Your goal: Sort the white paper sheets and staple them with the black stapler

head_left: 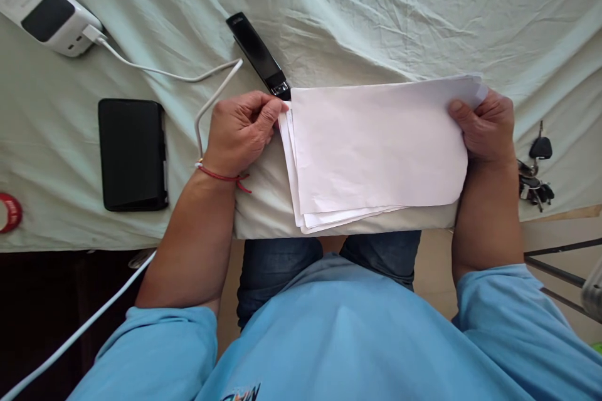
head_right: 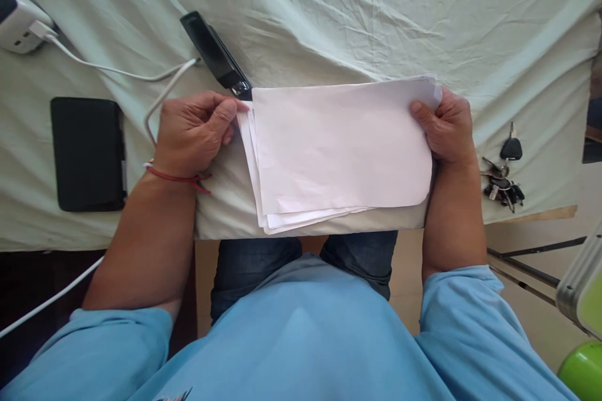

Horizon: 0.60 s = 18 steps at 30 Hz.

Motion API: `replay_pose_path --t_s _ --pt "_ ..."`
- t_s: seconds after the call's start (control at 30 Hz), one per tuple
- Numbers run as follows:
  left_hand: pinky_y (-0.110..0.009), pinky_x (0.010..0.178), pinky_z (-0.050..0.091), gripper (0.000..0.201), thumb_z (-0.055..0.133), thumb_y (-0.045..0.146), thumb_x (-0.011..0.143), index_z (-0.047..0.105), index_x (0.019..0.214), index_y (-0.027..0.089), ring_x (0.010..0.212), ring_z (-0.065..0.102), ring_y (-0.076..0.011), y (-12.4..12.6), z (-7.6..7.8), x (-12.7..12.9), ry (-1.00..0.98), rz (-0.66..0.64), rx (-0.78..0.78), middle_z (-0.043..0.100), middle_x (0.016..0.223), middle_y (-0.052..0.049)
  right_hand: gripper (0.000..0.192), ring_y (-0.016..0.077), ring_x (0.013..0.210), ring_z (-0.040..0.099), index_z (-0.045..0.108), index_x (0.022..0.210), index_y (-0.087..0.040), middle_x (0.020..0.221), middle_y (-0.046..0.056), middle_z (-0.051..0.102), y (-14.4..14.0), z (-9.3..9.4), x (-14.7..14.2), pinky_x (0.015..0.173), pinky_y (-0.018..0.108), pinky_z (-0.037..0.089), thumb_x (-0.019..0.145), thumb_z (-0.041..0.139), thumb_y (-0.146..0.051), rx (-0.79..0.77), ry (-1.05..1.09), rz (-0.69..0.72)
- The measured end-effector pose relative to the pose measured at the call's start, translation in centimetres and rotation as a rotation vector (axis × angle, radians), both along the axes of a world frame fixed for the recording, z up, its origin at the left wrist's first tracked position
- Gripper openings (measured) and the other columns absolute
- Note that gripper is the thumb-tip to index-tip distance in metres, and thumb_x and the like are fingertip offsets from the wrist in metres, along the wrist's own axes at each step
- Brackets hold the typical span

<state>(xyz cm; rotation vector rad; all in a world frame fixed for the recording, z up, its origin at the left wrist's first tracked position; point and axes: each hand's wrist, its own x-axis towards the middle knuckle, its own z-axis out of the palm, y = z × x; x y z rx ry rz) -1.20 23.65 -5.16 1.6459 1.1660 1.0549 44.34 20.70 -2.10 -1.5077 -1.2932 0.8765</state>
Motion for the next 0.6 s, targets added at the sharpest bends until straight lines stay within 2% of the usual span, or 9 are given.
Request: replay_pose_path --t_s 0.07,0.23,0.33,0.47,0.6 --pt "-0.035 0.052 0.032 0.049 0.083 0.075 0.109 0.084 0.106 0.026 0.052 0.049 -0.01 0.1 -0.4 -0.1 -0.002 0.007 0.01 0.057 0.063 0.005 0.071 0.015 0.065 0.054 0.083 0.089 -0.026 0.078 0.0 0.07 -0.1 0.0 0.0 0.059 0.036 0.052 0.063 0.107 -0.087 -0.001 0.004 -0.002" --pt "-0.029 0.056 0.034 0.057 0.088 0.07 0.109 0.073 0.126 0.018 0.052 0.048 -0.0012 0.7 -2.0 -1.0 0.001 0.004 -0.068 0.061 0.07 0.011 0.069 0.0146 0.065 0.053 0.082 0.088 -0.025 0.078 0.0 0.067 0.0 -0.2 0.3 0.062 0.037 0.053 0.065 0.108 -0.085 0.024 0.004 -0.005" --pt "-0.03 0.051 0.032 0.059 0.092 0.068 0.106 0.071 0.132 0.02 0.047 0.046 -0.0011 0.5 -1.7 -1.2 -0.028 -0.009 -0.137 0.063 0.071 0.011 0.068 0.0148 0.066 0.054 0.083 0.086 -0.025 0.079 0.0 0.069 0.1 -0.3 0.4 0.062 0.037 0.052 0.062 0.11 -0.083 0.07 0.031 -0.034" --pt "-0.033 0.046 0.03 0.055 0.097 0.069 0.098 0.072 0.123 0.026 0.049 0.048 -0.007 -0.1 -0.7 -0.8 -0.084 -0.057 -0.17 0.067 0.073 0.006 0.062 0.0186 0.068 0.062 0.087 0.088 -0.027 0.084 0.003 0.076 0.2 -0.3 0.3 0.065 0.042 0.058 0.064 0.11 -0.079 0.072 0.061 -0.051" --pt "-0.029 0.052 0.036 0.061 0.097 0.07 0.096 0.062 0.124 0.028 0.059 0.056 -0.0078 -0.3 -0.7 -0.5 -0.095 -0.06 -0.143 0.066 0.077 0.008 0.06 0.0204 0.069 0.068 0.092 0.093 -0.029 0.089 0.004 0.081 0.0 -0.4 0.0 0.07 0.047 0.065 0.063 0.112 -0.076 0.078 0.108 -0.058"
